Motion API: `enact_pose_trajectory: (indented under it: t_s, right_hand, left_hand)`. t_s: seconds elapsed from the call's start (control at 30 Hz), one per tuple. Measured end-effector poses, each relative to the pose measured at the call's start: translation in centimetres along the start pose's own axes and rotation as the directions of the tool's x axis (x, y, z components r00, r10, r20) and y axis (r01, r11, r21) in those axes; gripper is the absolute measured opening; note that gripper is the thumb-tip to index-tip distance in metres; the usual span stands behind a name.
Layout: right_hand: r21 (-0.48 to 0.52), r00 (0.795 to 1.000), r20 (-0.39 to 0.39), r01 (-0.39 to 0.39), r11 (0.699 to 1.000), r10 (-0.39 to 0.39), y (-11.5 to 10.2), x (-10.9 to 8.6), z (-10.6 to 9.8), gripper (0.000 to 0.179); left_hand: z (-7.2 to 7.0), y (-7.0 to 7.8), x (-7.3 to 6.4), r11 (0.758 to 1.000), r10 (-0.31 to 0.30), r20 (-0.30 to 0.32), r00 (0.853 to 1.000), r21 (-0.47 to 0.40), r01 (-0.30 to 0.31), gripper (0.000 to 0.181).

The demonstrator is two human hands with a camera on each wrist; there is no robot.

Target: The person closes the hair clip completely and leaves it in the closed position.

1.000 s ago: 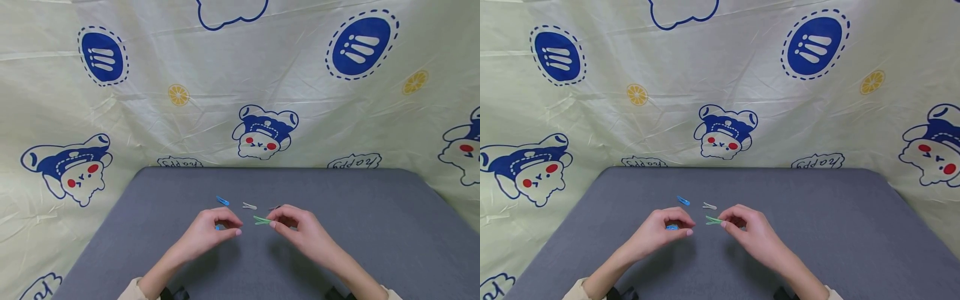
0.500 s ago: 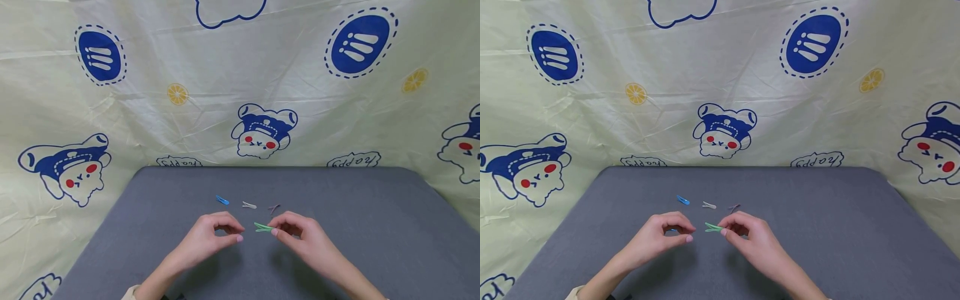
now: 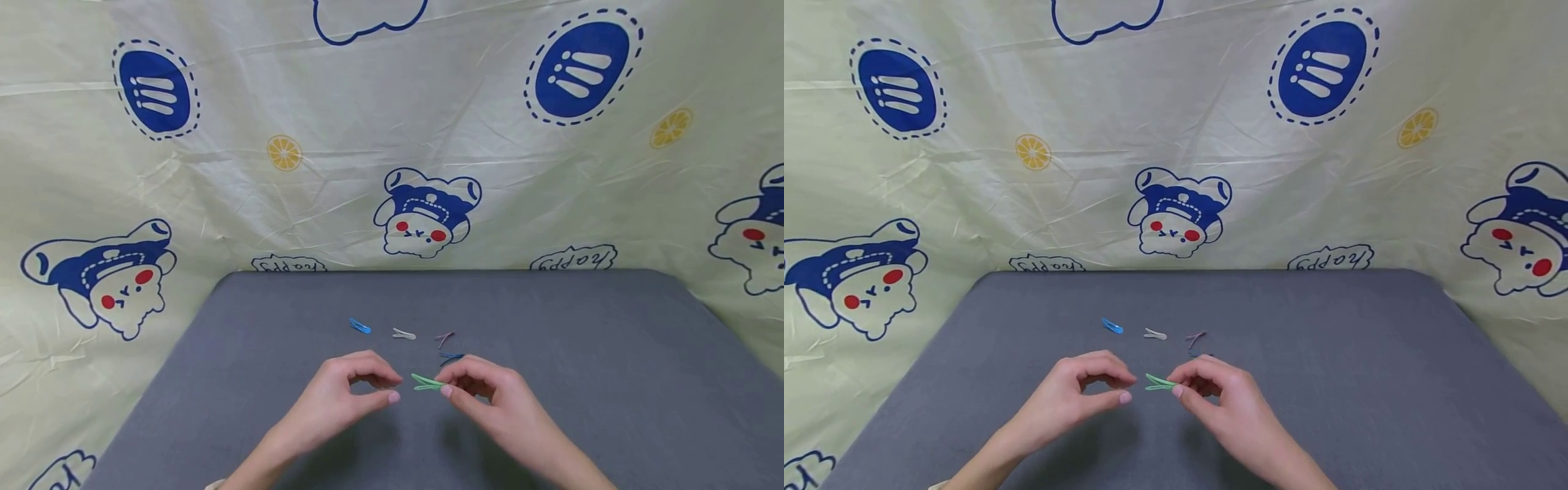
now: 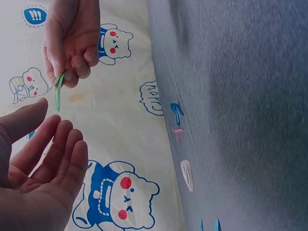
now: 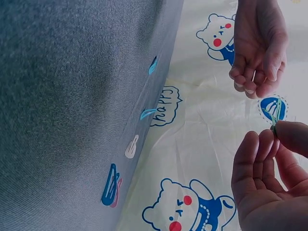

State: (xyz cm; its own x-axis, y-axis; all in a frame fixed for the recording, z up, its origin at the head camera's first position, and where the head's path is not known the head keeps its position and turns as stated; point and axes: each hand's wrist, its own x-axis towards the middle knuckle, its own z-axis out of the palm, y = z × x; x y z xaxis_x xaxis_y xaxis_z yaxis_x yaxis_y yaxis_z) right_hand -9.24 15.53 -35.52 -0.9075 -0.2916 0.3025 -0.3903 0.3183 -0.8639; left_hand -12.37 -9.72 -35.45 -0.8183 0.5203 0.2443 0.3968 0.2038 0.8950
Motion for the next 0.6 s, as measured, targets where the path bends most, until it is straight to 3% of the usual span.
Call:
enact_pose_trajectory:
  t_s: [0.23,0.6]
  right_hand:
    - [0.011,1.0,-0.014,-0.008,1.0,0.008,-0.44,-0.21,0.08,0.009]
    - [-0.027,0.997,-0.029,0.064,0.998,-0.065,-0.61,-0.19,0.32,0.012]
  left_hand:
    - [0.45,0.36,-0.17,1.0,-0.002,-0.038,0.999,-0.01,0.001,0.018]
    - [0.95,0.5,-0.09,0.998,0.018,-0.079,0.997,0.062,-0.014,0.024]
